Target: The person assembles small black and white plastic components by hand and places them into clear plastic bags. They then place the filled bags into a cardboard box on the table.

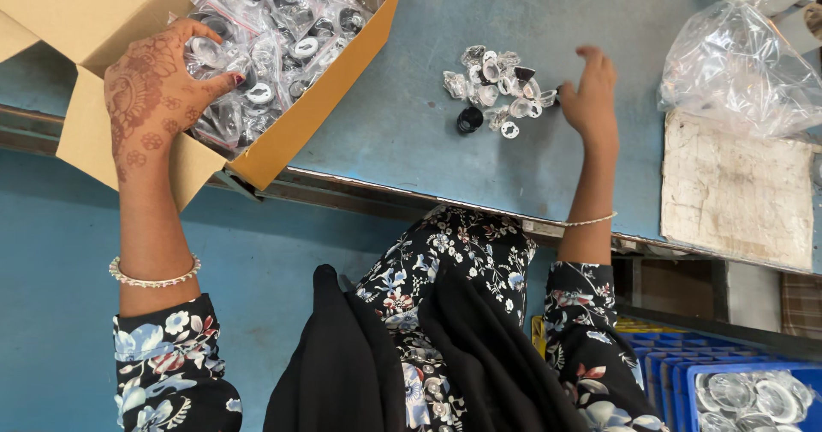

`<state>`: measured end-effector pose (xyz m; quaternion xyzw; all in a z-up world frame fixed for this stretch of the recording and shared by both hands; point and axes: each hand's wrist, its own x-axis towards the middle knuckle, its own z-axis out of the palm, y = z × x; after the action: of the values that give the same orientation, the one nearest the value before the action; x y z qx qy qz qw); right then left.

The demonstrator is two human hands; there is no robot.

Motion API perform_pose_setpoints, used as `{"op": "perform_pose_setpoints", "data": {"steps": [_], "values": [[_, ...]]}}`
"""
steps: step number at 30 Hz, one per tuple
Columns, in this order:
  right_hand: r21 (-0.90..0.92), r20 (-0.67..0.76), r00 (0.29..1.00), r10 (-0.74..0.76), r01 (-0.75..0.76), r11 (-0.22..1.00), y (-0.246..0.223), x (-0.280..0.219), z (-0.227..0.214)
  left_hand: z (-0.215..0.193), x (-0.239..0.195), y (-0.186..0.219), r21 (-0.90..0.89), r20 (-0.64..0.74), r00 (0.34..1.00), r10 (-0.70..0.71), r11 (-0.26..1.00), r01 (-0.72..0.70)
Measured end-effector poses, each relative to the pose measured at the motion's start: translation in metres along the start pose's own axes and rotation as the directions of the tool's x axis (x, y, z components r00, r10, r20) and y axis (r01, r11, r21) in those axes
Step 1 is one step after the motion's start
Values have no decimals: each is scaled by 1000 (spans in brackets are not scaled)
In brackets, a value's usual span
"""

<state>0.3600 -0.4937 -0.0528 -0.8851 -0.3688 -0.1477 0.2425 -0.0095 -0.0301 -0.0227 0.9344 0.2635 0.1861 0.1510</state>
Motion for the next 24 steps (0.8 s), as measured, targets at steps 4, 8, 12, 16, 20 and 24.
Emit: {"op": "perform_pose_setpoints", "data": {"steps": [4, 8, 12, 16, 20, 24], "values": [[-25, 4, 990, 141, -141, 990, 42, -18, 18, -2, 0, 2, -7, 11, 1000, -19, 1000, 19], [109, -177, 961, 210, -193, 975, 53, -27, 31, 0, -1, 1, -25, 37, 998, -59, 998, 60], [88, -127, 985, 114, -104, 991, 57, -33, 39, 3, 0, -2, -12, -12, 1000, 5, 1000, -5], [1, -210, 974, 84, -86, 996, 45, -31, 43, 6, 1, -5, -13, -23, 1000, 5, 1000, -6], [141, -291, 934, 206, -171, 975, 1, -29, 21, 7, 2, -6, -32, -36, 999, 23, 999, -25], [236, -215, 976, 27, 25, 971, -75, -45, 1, 6, 0, -5, -45, -45, 998, 32, 998, -34]]}}
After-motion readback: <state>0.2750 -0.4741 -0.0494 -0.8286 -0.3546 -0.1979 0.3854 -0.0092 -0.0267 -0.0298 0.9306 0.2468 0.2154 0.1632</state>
